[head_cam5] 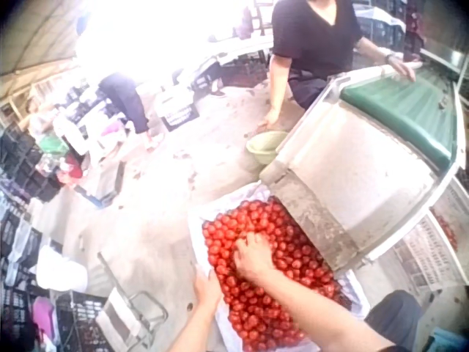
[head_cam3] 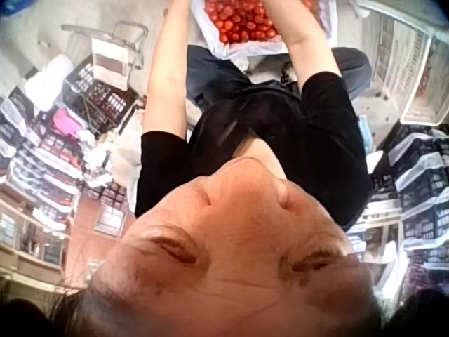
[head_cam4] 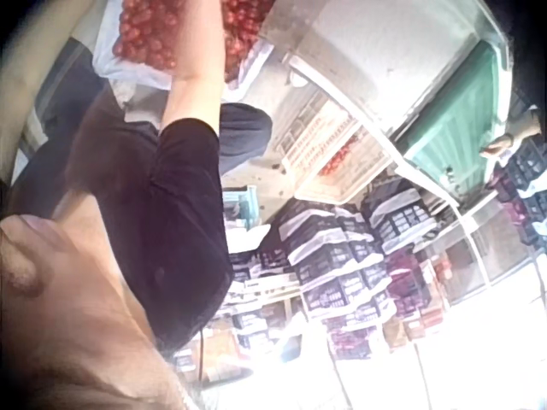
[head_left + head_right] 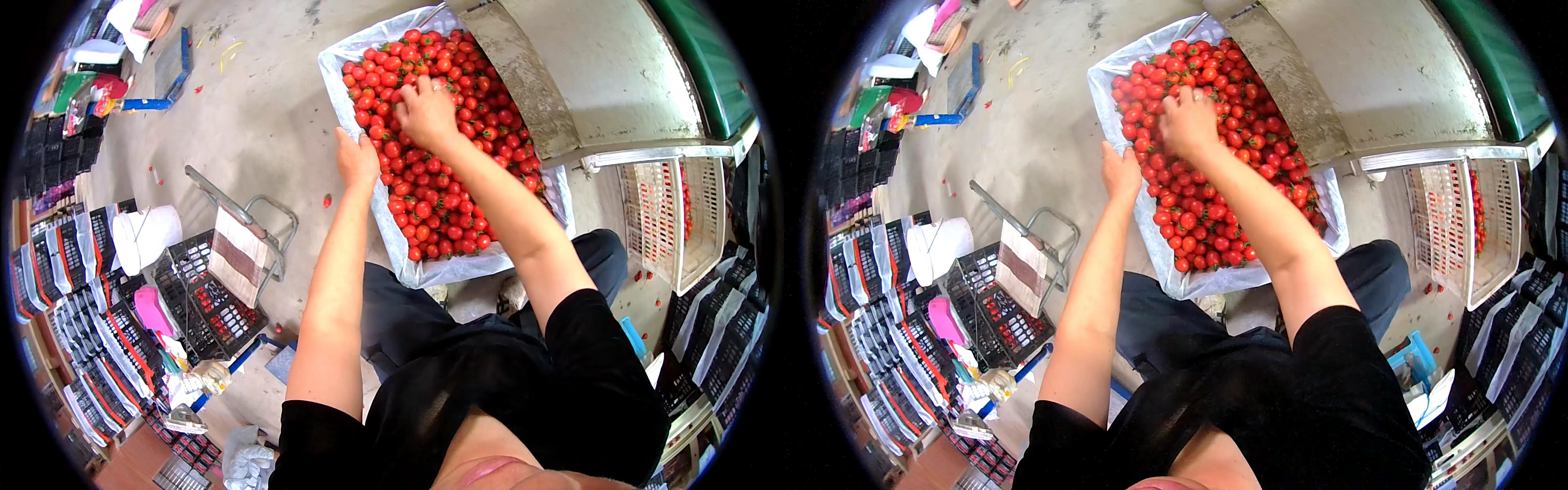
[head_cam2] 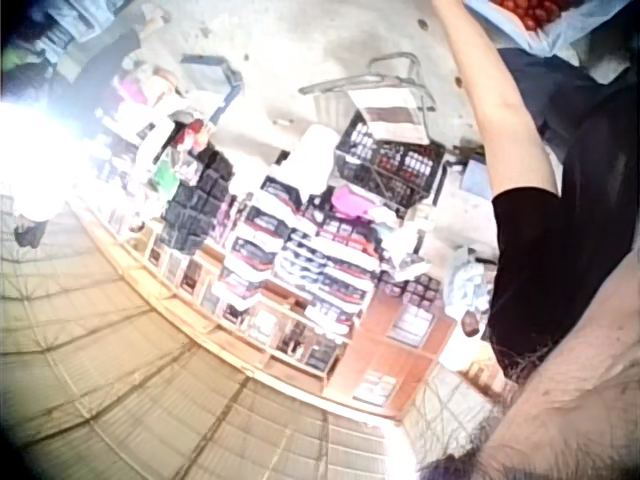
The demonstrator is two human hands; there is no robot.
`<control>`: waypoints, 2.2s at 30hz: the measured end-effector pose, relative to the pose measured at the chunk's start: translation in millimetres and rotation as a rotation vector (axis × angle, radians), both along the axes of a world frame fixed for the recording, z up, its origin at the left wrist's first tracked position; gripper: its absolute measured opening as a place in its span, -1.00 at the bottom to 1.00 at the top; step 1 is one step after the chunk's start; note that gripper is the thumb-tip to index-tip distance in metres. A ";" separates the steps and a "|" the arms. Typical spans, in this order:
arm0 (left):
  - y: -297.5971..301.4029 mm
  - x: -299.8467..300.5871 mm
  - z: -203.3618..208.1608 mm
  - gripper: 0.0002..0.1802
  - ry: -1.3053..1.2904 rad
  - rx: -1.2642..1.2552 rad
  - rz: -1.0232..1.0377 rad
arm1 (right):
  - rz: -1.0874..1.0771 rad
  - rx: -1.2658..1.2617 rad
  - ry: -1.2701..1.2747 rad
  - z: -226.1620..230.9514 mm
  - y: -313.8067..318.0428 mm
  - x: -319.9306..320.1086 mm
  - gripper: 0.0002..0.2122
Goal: The person sorts tomatoes into a large crate lined with plastic, moving them by hand from a pile and discarding damaged ones into a separate bucket.
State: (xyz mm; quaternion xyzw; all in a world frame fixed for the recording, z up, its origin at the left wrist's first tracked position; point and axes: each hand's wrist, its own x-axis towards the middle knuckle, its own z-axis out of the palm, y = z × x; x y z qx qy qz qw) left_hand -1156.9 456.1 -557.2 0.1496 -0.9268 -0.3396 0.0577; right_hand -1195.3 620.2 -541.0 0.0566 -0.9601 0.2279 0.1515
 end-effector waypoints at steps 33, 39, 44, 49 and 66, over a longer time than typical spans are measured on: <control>129.3 116.7 35.4 -0.14 -0.003 -0.600 -0.918 | -0.415 -0.024 -0.553 20.2 198.9 196.8 -0.72; 190.1 140.6 10.2 -0.43 0.244 -0.491 -1.027 | -0.396 -0.092 -0.532 15.6 193.5 195.5 -0.75; 169.2 138.6 19.8 -0.63 0.307 -0.173 -1.319 | -0.418 -0.119 -0.569 14.1 203.3 197.2 -0.76; 142.6 121.1 50.1 -0.64 -0.080 0.517 -0.808 | -0.411 -0.148 -0.591 19.3 197.8 189.8 -0.76; 114.1 19.1 30.8 -0.46 0.394 -0.435 -1.246 | -0.384 -0.186 -0.500 6.5 208.1 202.9 -0.77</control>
